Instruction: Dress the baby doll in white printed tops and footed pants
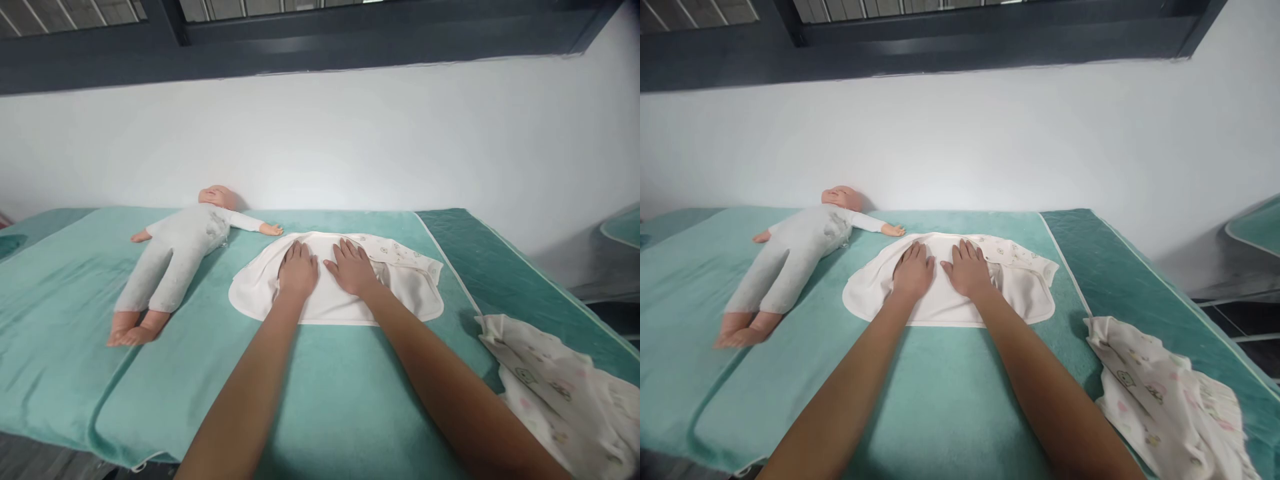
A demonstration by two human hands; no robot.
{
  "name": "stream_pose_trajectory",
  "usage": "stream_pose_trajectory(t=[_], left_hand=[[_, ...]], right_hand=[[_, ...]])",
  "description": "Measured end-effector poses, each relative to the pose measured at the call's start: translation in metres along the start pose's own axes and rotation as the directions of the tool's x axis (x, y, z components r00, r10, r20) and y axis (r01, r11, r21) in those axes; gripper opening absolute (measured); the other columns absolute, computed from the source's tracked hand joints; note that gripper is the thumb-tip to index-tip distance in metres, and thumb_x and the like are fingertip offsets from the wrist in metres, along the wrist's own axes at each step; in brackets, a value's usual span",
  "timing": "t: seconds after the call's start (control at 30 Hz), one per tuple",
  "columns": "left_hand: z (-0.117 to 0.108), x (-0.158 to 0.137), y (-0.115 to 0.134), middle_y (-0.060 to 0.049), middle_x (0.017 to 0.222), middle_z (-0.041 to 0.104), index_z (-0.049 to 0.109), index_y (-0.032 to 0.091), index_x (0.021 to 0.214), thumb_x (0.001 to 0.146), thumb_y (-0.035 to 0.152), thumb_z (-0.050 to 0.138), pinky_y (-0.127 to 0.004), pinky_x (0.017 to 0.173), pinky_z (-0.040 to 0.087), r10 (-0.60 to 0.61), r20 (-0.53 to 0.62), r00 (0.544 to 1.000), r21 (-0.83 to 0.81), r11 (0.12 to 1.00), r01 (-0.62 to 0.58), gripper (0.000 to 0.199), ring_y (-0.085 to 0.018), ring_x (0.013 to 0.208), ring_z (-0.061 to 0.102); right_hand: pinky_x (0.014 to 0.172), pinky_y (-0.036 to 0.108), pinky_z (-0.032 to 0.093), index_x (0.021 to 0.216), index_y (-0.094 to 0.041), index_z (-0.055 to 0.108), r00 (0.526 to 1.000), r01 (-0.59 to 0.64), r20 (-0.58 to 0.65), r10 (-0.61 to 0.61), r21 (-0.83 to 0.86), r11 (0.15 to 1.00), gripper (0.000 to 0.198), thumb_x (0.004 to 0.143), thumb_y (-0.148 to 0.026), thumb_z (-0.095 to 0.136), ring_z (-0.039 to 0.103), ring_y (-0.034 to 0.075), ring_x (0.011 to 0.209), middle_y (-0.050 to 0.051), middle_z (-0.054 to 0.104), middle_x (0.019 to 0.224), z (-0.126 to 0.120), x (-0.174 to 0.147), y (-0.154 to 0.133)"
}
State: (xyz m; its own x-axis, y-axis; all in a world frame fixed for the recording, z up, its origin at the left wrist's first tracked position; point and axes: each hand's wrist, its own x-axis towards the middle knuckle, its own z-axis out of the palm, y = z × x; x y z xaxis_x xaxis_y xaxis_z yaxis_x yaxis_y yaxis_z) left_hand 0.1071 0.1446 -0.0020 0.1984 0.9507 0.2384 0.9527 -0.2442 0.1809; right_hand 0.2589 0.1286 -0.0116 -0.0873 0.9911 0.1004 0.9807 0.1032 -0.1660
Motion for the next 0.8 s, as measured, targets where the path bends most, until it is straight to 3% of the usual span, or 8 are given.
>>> stream_pose_trajectory(t=[0.3, 0.6, 0.8], left_hand=[[-0.001, -0.028, 0.001, -0.016, 0.159, 0.03, 0.038, 0.002, 0.147, 0.1, 0.039, 0.02, -0.044, 0.122, 0.017, 0.046, 0.073, 0.996, 0.068, 0.996, -0.051, 0.063, -0.027, 0.149, 0.022], [-0.006, -0.053, -0.002, -0.013, 0.158, 0.033, 0.042, 0.01, 0.147, 0.1, 0.042, 0.023, -0.045, 0.121, 0.021, 0.06, 0.042, 0.997, 0.046, 0.997, -0.062, 0.06, -0.027, 0.148, 0.027], [-0.007, -0.063, -0.005, -0.012, 0.154, 0.041, 0.048, 0.015, 0.141, 0.099, 0.04, 0.031, -0.047, 0.117, 0.026, 0.08, -0.038, 0.996, 0.002, 0.997, -0.08, 0.052, -0.029, 0.143, 0.033]], right_hand=[[0.12, 0.051, 0.015, 0.152, -0.006, 0.03, 0.996, 0.095, 0.002, -0.095, -0.046, 0.994, 0.07, 0.1, -0.052, 0.018, 0.016, 0.032, 0.15, 0.016, 0.019, 0.162, 0.003, -0.009, -0.001], [0.119, 0.055, 0.017, 0.153, -0.006, 0.03, 0.984, 0.177, -0.005, -0.178, -0.085, 0.981, 0.072, 0.1, -0.054, 0.019, 0.017, 0.033, 0.15, 0.013, 0.019, 0.162, 0.001, -0.048, 0.003], [0.116, 0.055, 0.022, 0.148, -0.01, 0.039, 0.974, 0.2, -0.091, -0.206, -0.071, 0.977, 0.063, 0.101, -0.05, 0.027, 0.023, 0.034, 0.147, 0.014, 0.031, 0.159, -0.003, -0.086, 0.004]])
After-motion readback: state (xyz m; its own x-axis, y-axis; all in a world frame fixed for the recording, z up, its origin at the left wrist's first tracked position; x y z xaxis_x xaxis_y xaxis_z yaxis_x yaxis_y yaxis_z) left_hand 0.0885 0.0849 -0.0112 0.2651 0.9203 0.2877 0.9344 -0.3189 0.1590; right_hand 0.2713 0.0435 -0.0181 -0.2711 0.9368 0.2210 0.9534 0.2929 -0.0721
